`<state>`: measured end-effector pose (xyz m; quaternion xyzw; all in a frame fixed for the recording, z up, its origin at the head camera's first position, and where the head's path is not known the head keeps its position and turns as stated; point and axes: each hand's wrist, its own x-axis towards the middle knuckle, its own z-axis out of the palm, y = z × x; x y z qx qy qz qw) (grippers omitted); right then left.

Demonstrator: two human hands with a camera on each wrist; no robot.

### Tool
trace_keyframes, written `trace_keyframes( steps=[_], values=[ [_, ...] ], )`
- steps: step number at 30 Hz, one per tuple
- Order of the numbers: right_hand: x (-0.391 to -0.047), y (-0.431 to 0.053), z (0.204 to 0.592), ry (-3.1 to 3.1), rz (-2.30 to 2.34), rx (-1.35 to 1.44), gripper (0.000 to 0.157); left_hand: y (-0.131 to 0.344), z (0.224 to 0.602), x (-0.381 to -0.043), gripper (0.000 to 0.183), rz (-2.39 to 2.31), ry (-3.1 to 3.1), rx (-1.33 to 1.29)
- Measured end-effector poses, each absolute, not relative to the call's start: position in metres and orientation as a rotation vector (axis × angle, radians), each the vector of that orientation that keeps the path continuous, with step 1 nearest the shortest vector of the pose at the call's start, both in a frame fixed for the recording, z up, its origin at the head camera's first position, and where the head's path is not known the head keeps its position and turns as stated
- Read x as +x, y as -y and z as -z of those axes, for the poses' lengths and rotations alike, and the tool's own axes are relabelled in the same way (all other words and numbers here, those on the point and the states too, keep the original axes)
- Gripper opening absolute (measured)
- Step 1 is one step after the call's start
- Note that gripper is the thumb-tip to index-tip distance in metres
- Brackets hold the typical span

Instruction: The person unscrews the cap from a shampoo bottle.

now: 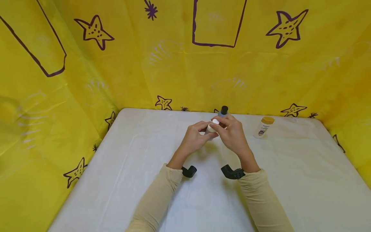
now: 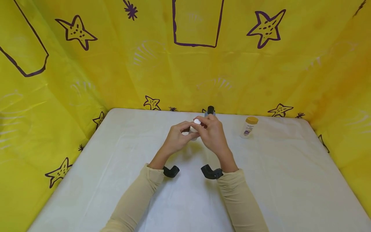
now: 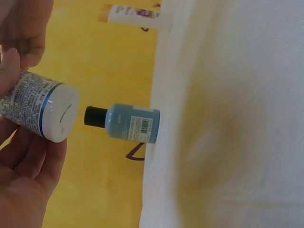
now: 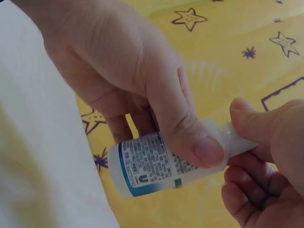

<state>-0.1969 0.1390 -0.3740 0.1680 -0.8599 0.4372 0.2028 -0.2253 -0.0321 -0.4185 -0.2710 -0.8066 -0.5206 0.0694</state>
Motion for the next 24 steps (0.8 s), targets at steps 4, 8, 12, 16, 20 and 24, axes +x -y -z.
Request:
trace_keyframes(
  steps=[4,8,12,16,20,24],
  values=[
    [-0.196,-0.137,0.372,2.375,-1.187,0.53,0.02,0.035,0.416,-0.226,0.031,1.599,2.419,-0.852],
    [-0.194,-0.139,0.37,2.358,-1.158,0.604,0.016,0.038,0.414,-0.225,0.028,1.646,2.41,-0.901],
    [-0.192,-0.144,0.37,2.372,-1.167,0.682,0.017,0.041,0.413,-0.224,0.029,1.732,2.453,-0.926],
    [-0.19,-0.149,0.368,2.403,-1.22,0.723,0.022,0.042,0.413,-0.224,0.032,1.773,2.491,-0.937],
    [-0.189,-0.151,0.367,2.441,-1.293,0.725,0.026,0.042,0.412,-0.225,0.034,1.763,2.49,-0.931],
    [-0.19,-0.148,0.369,2.479,-1.323,0.742,0.03,0.043,0.413,-0.225,0.033,1.746,2.488,-0.916]
  ],
)
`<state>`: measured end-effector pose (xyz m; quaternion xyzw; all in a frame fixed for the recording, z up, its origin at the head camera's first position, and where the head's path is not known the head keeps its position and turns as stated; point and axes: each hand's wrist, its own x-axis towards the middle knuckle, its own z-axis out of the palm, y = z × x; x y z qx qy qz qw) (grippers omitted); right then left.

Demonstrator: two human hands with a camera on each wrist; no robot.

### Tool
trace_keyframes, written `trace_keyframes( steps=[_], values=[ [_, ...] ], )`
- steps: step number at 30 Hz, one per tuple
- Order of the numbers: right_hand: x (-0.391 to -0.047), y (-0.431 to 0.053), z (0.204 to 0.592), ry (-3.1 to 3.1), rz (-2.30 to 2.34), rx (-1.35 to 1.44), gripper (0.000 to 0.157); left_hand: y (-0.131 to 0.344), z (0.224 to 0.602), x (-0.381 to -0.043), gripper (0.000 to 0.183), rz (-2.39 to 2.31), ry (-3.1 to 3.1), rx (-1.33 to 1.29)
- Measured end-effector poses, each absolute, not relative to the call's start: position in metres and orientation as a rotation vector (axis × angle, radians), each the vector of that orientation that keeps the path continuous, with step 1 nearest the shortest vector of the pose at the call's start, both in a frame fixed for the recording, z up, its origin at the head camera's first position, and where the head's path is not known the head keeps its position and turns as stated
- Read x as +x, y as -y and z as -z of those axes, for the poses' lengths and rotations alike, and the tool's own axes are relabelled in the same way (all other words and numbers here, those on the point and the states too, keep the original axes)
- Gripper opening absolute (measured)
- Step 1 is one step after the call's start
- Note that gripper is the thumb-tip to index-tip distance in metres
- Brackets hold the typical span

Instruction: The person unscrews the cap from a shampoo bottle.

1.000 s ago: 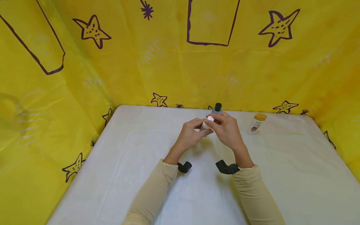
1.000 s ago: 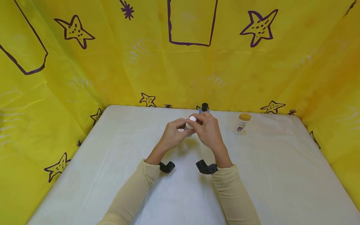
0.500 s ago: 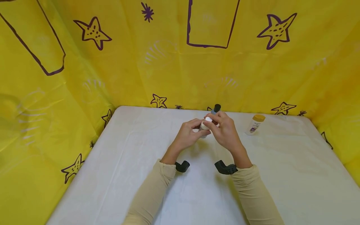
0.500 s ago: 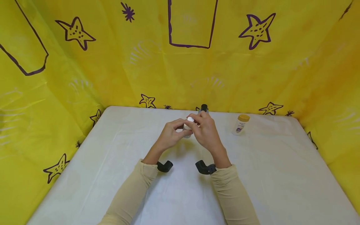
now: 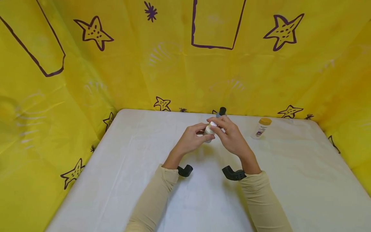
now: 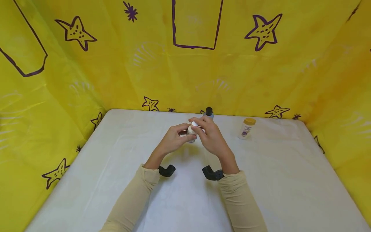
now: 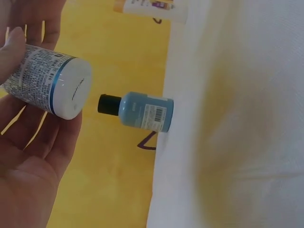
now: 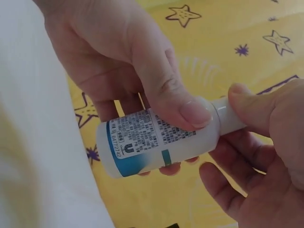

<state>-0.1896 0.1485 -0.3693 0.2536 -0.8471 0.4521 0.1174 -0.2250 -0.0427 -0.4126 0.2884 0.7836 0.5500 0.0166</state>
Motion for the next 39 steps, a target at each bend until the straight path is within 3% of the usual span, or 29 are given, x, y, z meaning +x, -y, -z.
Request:
trace_keyframes(
  steps=[11,21,31,39],
  values=[
    [-0.186,-0.145,0.374,2.422,-1.457,0.585,0.044,0.04,0.42,-0.224,0.037,-1.784,-2.5,0.819],
    [-0.188,-0.14,0.38,2.373,-1.471,0.374,0.033,0.036,0.418,-0.222,0.034,-1.758,-2.494,0.794],
    [-0.185,-0.146,0.375,2.445,-1.4,0.521,0.028,0.037,0.417,-0.22,0.036,-1.779,-2.471,0.783],
    [-0.183,-0.15,0.367,2.465,-1.393,0.73,0.035,0.041,0.409,-0.219,0.038,-1.781,-2.461,0.737]
  ],
)
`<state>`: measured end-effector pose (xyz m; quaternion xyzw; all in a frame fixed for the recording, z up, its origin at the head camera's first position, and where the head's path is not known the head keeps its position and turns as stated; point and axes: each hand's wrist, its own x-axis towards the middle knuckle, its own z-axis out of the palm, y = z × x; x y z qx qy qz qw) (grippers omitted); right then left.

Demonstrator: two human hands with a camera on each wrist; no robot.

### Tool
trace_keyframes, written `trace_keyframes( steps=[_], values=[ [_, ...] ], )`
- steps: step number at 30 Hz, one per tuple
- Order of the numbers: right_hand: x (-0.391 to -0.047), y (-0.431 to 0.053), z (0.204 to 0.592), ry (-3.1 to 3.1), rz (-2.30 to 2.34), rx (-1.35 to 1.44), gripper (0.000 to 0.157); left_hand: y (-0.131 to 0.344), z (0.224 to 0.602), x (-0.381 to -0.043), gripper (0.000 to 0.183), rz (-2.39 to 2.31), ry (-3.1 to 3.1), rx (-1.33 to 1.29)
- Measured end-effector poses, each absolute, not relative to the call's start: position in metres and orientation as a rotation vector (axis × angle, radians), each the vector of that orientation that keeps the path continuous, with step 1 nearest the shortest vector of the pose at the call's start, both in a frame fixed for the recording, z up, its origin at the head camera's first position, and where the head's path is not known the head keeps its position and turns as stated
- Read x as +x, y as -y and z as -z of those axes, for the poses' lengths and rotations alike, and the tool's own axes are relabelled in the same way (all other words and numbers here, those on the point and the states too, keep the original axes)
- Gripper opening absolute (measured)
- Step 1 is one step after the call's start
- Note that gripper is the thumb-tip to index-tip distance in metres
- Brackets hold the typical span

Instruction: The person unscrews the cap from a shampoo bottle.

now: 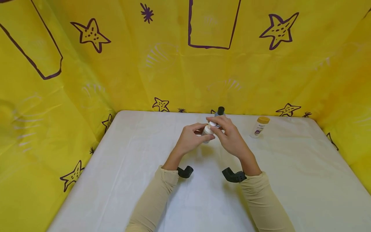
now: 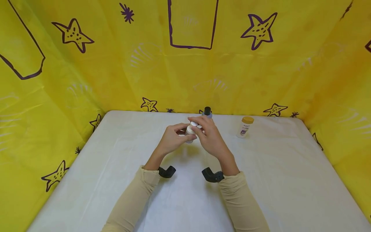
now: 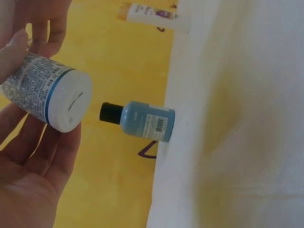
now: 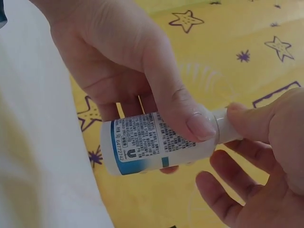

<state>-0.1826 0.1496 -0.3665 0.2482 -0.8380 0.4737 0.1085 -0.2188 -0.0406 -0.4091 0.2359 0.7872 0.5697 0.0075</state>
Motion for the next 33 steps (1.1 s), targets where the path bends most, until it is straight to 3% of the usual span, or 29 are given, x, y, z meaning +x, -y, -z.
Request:
trace_keyframes(
  steps=[7,22,33],
  values=[
    [-0.183,-0.158,0.366,2.477,-1.467,0.586,0.048,0.042,0.406,-0.218,0.039,-1.805,-2.411,0.726],
    [-0.182,-0.156,0.364,2.394,-1.455,0.547,0.023,0.037,0.402,-0.212,0.033,-1.787,-2.359,0.769],
    [-0.178,-0.158,0.364,2.445,-1.364,0.645,0.033,0.041,0.405,-0.214,0.04,-1.737,-2.341,0.799]
  ],
)
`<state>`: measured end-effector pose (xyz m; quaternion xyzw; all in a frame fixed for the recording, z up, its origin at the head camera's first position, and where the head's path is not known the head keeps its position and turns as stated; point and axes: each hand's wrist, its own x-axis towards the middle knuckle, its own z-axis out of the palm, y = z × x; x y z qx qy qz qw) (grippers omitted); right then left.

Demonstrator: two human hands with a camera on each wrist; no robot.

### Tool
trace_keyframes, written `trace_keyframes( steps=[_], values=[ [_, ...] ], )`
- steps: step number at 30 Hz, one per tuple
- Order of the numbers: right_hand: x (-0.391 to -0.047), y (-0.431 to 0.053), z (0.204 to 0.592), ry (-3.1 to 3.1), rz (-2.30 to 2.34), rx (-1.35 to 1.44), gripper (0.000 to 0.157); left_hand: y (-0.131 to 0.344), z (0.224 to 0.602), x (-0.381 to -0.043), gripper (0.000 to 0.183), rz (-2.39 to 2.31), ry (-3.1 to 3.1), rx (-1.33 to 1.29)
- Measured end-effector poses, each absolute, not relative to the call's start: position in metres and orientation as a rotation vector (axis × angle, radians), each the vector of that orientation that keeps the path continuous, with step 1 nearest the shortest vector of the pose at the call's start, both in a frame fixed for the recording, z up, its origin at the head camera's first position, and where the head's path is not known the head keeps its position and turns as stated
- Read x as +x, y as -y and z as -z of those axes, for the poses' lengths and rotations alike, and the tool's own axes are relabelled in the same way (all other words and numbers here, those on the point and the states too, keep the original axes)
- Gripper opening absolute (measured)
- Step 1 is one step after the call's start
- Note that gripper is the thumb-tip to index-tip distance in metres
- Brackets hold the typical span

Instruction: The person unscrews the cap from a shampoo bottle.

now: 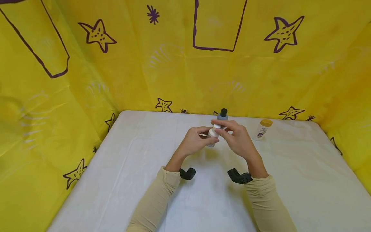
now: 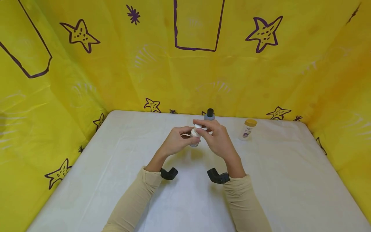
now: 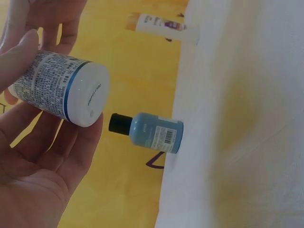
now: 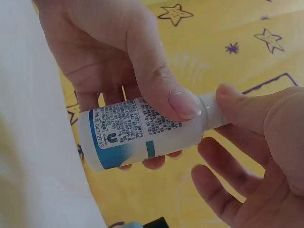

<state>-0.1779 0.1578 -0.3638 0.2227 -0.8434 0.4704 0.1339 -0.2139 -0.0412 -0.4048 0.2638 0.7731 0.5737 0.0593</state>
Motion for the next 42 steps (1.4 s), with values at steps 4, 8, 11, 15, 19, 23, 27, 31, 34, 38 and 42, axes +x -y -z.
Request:
trace_keyframes(
  steps=[4,8,11,15,19,23,27,31,34,38,42],
  values=[
    [-0.1776,-0.1583,0.3623,2.485,-1.387,0.671,0.038,0.0421,0.4031,-0.2134,0.04,-1.749,-2.345,0.785],
    [-0.1779,-0.1577,0.3622,2.51,-1.438,0.63,0.044,0.0428,0.4027,-0.2115,0.04,-1.733,-2.35,0.779],
    [-0.1777,-0.1575,0.3619,2.519,-1.444,0.552,0.043,0.0423,0.4028,-0.2104,0.038,-1.708,-2.375,0.796],
    [-0.1784,-0.1571,0.3621,2.541,-1.423,0.447,0.036,0.0408,0.4032,-0.2105,0.033,-1.689,-2.408,0.83],
    [-0.1792,-0.1555,0.3624,2.554,-1.44,0.38,0.032,0.0399,0.4015,-0.2098,0.032,-1.667,-2.435,0.83],
    [-0.1791,-0.1548,0.3617,2.547,-1.443,0.396,0.027,0.0404,0.3989,-0.2088,0.035,-1.655,-2.443,0.831],
    [-0.1788,-0.1571,0.3614,2.54,-1.415,0.519,0.026,0.0411,0.3985,-0.2087,0.039,-1.665,-2.432,0.823],
    [-0.1789,-0.1592,0.3627,2.533,-1.405,0.661,0.033,0.0427,0.3994,-0.2093,0.04,-1.67,-2.435,0.78],
    [-0.1794,-0.159,0.3637,2.531,-1.443,0.704,0.039,0.0442,0.3997,-0.2095,0.041,-1.672,-2.436,0.762],
    [-0.1801,-0.1567,0.3648,2.533,-1.49,0.64,0.047,0.0452,0.3992,-0.2093,0.042,-1.674,-2.443,0.76],
    [-0.1813,-0.1547,0.3674,2.53,-1.477,0.489,0.044,0.0436,0.3988,-0.2103,0.039,-1.686,-2.433,0.802]
  ],
)
